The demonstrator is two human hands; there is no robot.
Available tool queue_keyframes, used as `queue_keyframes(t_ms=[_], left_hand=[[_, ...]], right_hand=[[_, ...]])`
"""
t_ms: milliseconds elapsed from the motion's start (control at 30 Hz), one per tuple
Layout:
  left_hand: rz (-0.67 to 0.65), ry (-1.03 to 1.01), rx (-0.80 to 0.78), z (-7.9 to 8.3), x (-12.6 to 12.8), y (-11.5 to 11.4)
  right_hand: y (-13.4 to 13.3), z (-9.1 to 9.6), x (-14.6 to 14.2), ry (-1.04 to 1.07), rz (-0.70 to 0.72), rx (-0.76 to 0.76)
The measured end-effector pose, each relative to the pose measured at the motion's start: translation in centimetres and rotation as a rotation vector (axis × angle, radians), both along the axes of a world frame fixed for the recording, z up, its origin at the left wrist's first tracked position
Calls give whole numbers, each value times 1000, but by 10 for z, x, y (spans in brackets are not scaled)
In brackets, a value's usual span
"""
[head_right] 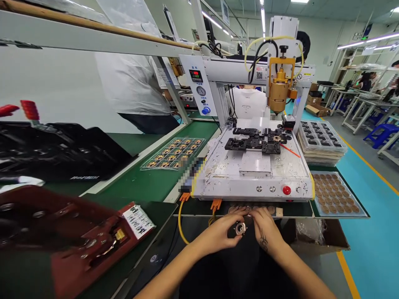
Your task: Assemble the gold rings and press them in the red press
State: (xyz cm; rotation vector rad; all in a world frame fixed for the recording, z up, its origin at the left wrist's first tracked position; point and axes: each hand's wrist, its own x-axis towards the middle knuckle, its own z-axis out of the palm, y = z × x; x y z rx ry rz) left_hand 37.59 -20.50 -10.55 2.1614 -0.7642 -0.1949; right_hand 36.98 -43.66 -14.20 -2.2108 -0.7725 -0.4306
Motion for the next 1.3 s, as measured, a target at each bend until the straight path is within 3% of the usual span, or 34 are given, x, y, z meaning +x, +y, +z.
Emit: queue_keyframes(t_ms=[167,467,700,833,967,1100,1300], left_hand=[[-34,21,-43,3,12,-3],[-81,48,-74,4,19,-1],[-103,90,-58,11,23,0],[-97,105,-71,11,22,1],[-44,98,-86,7,17,-3],[35,35,-111,2,12,-15],[196,-68,-154,11,-4,-32]], right_hand=[[-6,-5,16,4,-38,-83],[-6,-18,17,-145,-62,-187],[-17,-49,17,-364,48,-105],[-23,-52,1,-344,99,-32],[-33,-33,-17,-211,-40,92],[-47,5,-21,25,-240,212],[-47,61,-21,546,-292,480]])
